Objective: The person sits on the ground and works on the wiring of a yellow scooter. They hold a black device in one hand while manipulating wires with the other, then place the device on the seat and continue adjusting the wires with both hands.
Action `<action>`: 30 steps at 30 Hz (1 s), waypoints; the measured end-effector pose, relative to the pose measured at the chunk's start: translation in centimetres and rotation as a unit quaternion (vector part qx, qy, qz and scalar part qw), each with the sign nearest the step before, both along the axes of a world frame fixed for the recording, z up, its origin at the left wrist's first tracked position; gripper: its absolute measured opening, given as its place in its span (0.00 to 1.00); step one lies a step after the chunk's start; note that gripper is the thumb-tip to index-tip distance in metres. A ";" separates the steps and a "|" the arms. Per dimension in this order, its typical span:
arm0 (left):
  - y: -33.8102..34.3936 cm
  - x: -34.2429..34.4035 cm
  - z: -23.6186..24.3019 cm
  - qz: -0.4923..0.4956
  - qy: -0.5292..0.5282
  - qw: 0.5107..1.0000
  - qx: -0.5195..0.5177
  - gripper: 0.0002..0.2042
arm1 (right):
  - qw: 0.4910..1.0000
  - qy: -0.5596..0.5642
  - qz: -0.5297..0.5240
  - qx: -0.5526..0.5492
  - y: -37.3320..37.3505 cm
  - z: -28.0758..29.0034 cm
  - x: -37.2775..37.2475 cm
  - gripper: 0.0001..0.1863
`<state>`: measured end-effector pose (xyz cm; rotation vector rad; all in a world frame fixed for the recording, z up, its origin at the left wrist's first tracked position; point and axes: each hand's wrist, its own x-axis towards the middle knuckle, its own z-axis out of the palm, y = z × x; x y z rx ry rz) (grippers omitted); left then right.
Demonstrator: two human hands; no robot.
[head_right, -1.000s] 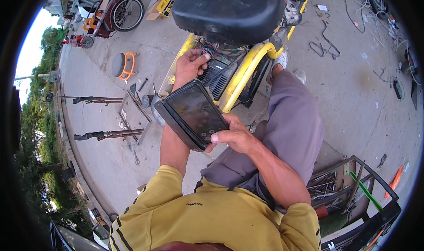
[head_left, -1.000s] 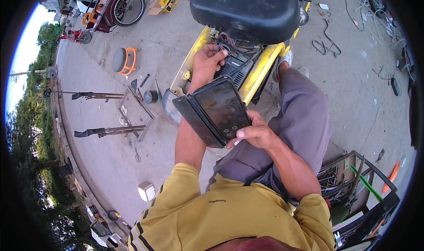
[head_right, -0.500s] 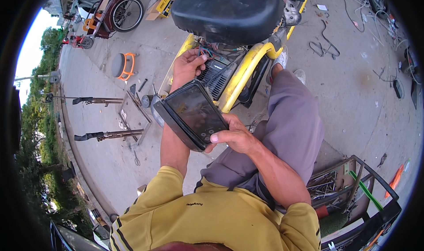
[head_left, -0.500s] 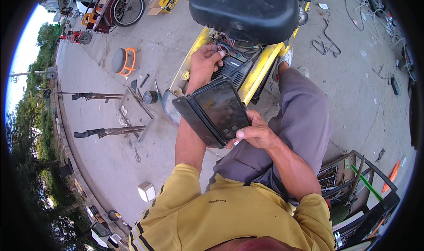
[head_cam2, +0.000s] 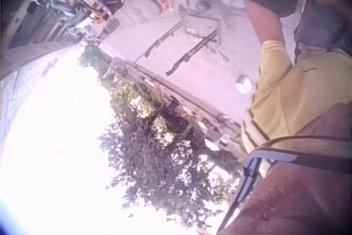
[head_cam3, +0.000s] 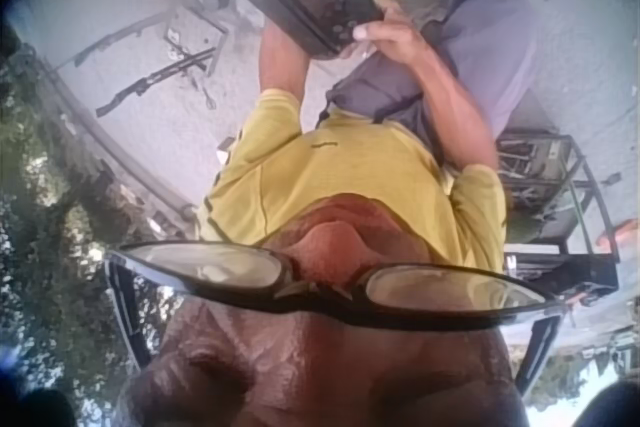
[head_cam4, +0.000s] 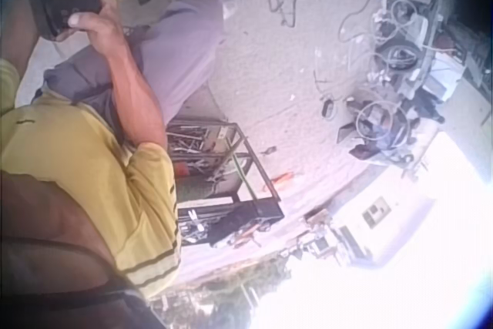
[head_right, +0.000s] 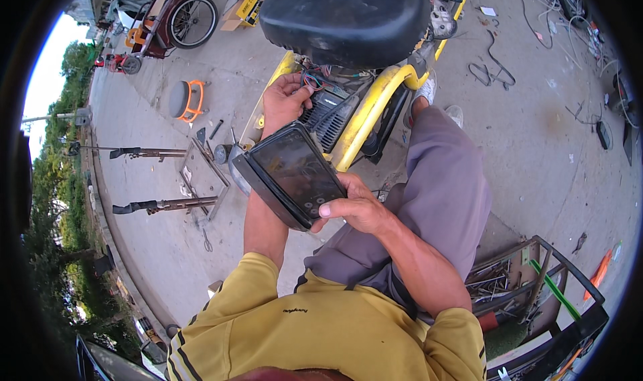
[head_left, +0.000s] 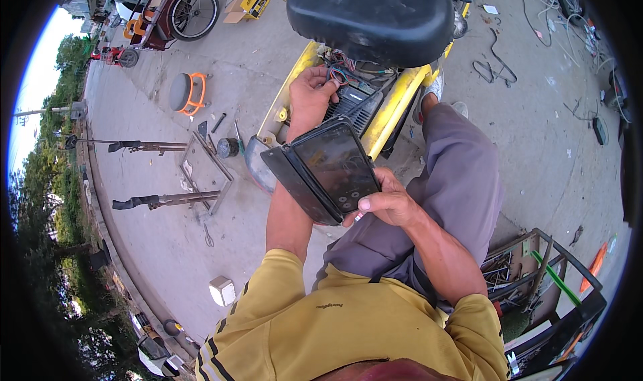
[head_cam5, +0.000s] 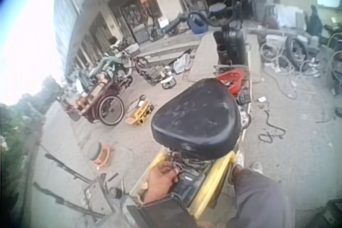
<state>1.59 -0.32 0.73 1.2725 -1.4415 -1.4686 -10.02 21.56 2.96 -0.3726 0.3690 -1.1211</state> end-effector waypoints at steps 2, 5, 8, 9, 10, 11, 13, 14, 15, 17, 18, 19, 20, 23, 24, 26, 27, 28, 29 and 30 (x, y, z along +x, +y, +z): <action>-0.2 0.0 -0.8 0.004 0.009 0.999 -0.031 0.14 | 1.000 0.001 0.002 0.010 0.1 -0.3 0.1 0.35; -0.2 0.1 -1.2 0.020 -0.026 0.998 -0.057 0.14 | 1.000 -0.001 0.008 0.008 0.1 -0.8 0.1 0.35; -0.2 0.0 -1.1 0.029 -0.045 0.997 -0.060 0.13 | 1.000 0.001 0.005 0.010 0.1 -0.7 0.1 0.35; -0.2 0.0 -1.2 0.031 -0.045 0.997 -0.059 0.13 | 1.000 0.000 0.005 0.010 0.1 -0.7 0.1 0.35; -0.2 0.0 -1.2 0.030 -0.043 0.997 -0.056 0.13 | 1.000 0.000 0.005 0.010 0.1 -0.7 0.1 0.35; -0.2 0.0 -1.1 0.030 -0.042 0.997 -0.053 0.13 | 1.000 -0.001 0.005 0.009 0.1 -0.7 0.1 0.35; -0.1 -0.1 -1.0 0.031 -0.056 0.997 -0.049 0.13 | 1.000 0.002 0.004 0.010 0.1 -0.7 0.1 0.36; 0.0 -0.1 -0.8 0.033 -0.072 0.996 -0.049 0.13 | 1.000 0.003 0.004 0.010 0.1 -0.7 0.1 0.36; 0.0 -0.2 -0.7 0.035 -0.088 0.994 -0.048 0.13 | 1.000 0.004 0.005 0.009 0.1 -0.7 0.1 0.36; 0.0 -0.3 -0.9 0.039 -0.085 0.994 -0.053 0.12 | 1.000 0.008 0.005 0.008 0.1 -0.6 0.1 0.36; 0.0 -0.4 -1.1 0.041 -0.084 0.994 -0.056 0.12 | 1.000 0.009 0.006 0.007 0.0 -0.6 0.1 0.36; 0.0 -0.5 -1.2 0.041 -0.073 0.995 -0.054 0.12 | 1.000 0.010 0.007 0.006 0.0 -0.6 0.0 0.36; 0.0 -0.5 -1.2 0.042 -0.064 0.996 -0.052 0.12 | 1.000 0.010 0.008 0.005 0.0 -0.6 0.0 0.36; 0.2 -0.7 -1.0 0.046 -0.047 0.997 -0.047 0.11 | 1.000 0.011 0.006 0.008 0.0 -0.3 0.0 0.36; 0.2 -0.8 -0.9 0.049 -0.043 0.997 -0.044 0.11 | 1.000 0.010 0.004 0.009 0.0 -0.2 0.0 0.36; 0.2 -0.7 -0.9 0.046 -0.033 0.998 -0.041 0.11 | 1.000 0.008 0.000 0.011 0.0 -0.2 0.1 0.35; 0.1 -0.6 -1.0 0.045 -0.028 0.998 -0.039 0.10 | 1.000 0.007 0.002 0.010 0.0 -0.2 0.1 0.35; 0.2 -0.6 -1.0 0.045 -0.017 0.998 -0.039 0.11 | 1.000 0.007 0.003 0.008 0.0 -0.2 0.1 0.35; 0.2 -0.6 -1.0 0.044 -0.006 0.998 -0.038 0.11 | 1.000 0.006 0.004 0.007 0.0 -0.3 0.1 0.35; 0.2 -0.7 -1.0 0.043 0.005 0.998 -0.038 0.11 | 1.000 0.005 0.003 0.006 0.0 -0.3 0.1 0.35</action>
